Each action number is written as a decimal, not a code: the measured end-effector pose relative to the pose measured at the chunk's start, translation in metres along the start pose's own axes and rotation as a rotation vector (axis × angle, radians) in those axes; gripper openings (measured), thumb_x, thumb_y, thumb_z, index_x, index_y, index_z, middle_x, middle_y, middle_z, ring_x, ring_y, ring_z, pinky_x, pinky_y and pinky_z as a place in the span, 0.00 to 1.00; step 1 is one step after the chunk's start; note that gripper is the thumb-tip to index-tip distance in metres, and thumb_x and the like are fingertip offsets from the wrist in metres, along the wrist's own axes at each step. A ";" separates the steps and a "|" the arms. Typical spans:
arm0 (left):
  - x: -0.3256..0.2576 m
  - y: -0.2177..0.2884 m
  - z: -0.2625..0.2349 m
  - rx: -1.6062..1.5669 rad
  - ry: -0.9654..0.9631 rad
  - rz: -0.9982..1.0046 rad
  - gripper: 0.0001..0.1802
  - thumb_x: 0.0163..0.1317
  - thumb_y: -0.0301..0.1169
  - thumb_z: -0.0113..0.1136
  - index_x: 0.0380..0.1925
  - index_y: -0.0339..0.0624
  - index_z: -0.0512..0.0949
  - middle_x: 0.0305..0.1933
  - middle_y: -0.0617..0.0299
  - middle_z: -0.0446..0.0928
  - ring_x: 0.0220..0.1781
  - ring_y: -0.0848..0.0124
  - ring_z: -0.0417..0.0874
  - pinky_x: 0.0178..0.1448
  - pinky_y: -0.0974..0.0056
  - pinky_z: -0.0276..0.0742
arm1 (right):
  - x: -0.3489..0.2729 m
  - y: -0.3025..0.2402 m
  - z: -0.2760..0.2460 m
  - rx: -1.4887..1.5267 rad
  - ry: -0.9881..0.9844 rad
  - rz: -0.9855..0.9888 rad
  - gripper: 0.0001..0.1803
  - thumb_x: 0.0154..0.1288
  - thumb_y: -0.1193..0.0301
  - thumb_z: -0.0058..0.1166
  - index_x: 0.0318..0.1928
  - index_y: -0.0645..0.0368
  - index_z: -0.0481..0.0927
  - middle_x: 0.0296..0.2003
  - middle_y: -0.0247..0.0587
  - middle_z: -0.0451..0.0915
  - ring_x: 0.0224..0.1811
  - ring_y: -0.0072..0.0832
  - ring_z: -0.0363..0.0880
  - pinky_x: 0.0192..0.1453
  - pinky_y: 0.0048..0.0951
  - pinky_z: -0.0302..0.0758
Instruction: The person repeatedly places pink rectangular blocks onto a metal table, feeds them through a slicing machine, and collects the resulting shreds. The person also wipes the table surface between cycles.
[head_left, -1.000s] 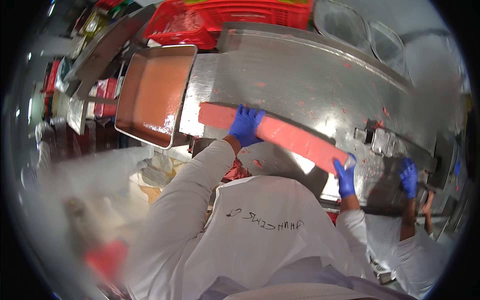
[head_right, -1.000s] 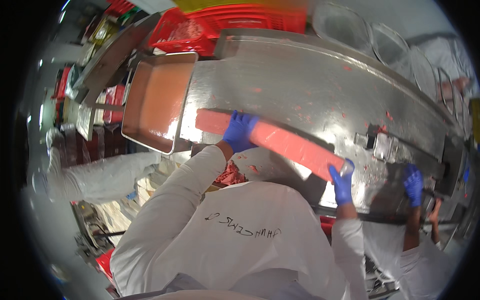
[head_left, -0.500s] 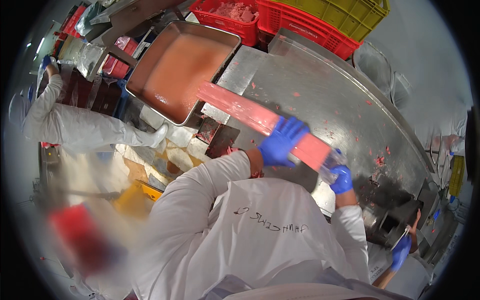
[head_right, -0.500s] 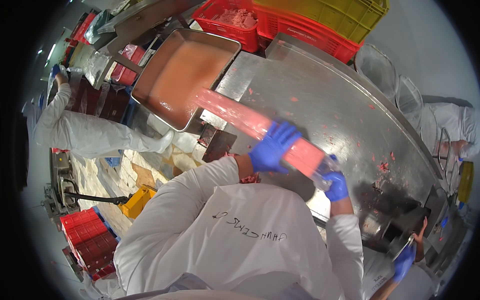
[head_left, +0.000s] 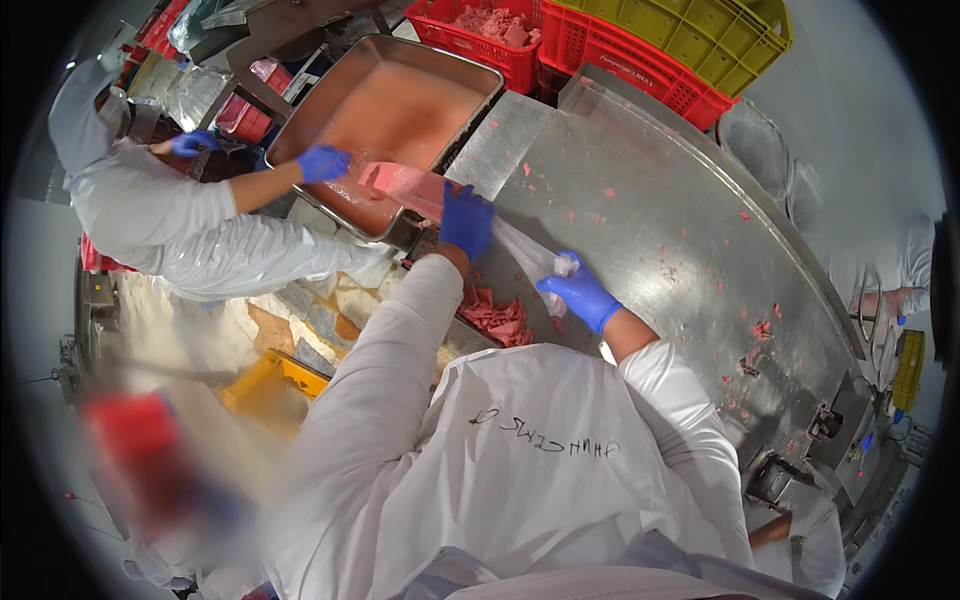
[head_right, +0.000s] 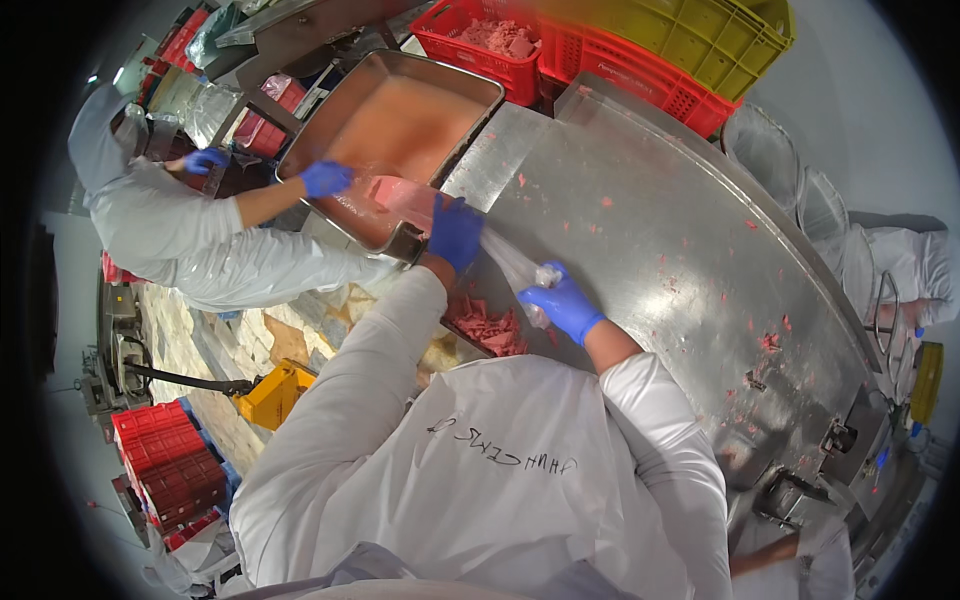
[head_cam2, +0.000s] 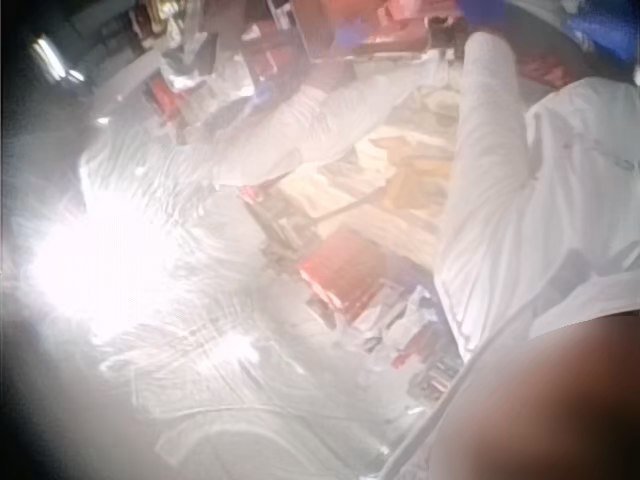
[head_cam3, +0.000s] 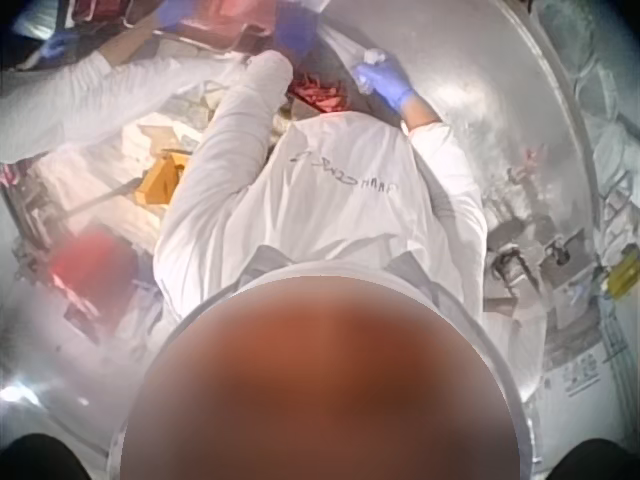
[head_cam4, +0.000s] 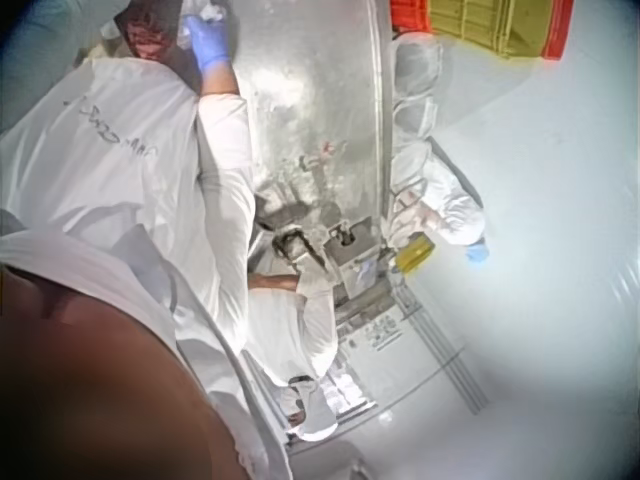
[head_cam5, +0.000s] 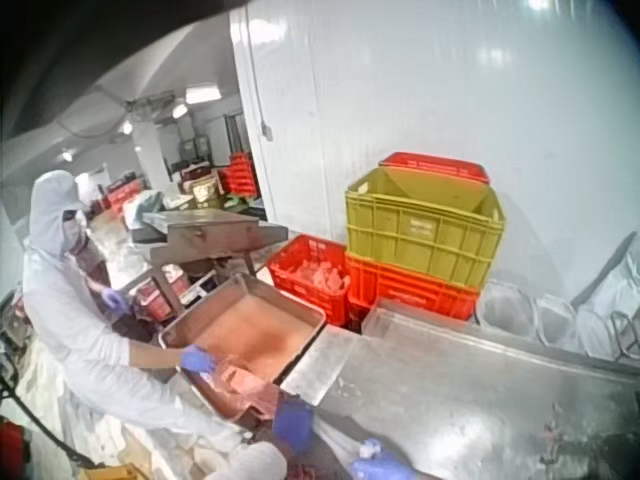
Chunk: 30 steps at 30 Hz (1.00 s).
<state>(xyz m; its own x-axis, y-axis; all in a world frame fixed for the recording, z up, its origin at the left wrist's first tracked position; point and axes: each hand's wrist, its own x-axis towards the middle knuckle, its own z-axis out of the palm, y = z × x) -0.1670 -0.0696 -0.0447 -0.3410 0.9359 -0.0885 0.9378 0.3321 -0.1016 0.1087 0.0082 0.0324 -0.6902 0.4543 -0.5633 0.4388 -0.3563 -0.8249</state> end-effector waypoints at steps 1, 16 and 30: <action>-0.002 -0.009 -0.004 0.013 -0.028 -0.016 0.18 0.73 0.38 0.49 0.54 0.53 0.85 0.62 0.56 0.83 0.77 0.54 0.73 0.85 0.29 0.44 | 0.004 0.002 0.003 -0.039 0.012 -0.061 0.33 0.58 0.65 0.72 0.61 0.59 0.72 0.47 0.37 0.78 0.46 0.27 0.80 0.50 0.32 0.81; -0.006 0.050 -0.069 -0.457 0.063 0.248 0.20 0.59 0.35 0.64 0.53 0.50 0.82 0.48 0.56 0.84 0.57 0.54 0.84 0.81 0.42 0.58 | -0.211 -0.044 -0.121 0.024 0.723 -0.592 0.42 0.57 0.80 0.68 0.73 0.58 0.70 0.73 0.45 0.71 0.73 0.34 0.70 0.72 0.37 0.74; 0.020 0.223 -0.244 -1.134 0.128 0.397 0.21 0.71 0.32 0.57 0.61 0.35 0.74 0.52 0.39 0.84 0.54 0.44 0.86 0.60 0.48 0.80 | -0.128 -0.207 -0.237 -0.525 0.549 -0.311 0.49 0.66 0.51 0.68 0.80 0.58 0.61 0.71 0.50 0.75 0.70 0.45 0.77 0.71 0.44 0.75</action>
<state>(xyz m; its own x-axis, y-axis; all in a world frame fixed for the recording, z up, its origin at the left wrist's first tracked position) 0.0511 0.0515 0.1722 -0.0673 0.9796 0.1892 0.5222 -0.1270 0.8433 0.2422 0.2174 0.2639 -0.5040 0.8530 -0.1356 0.5801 0.2180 -0.7849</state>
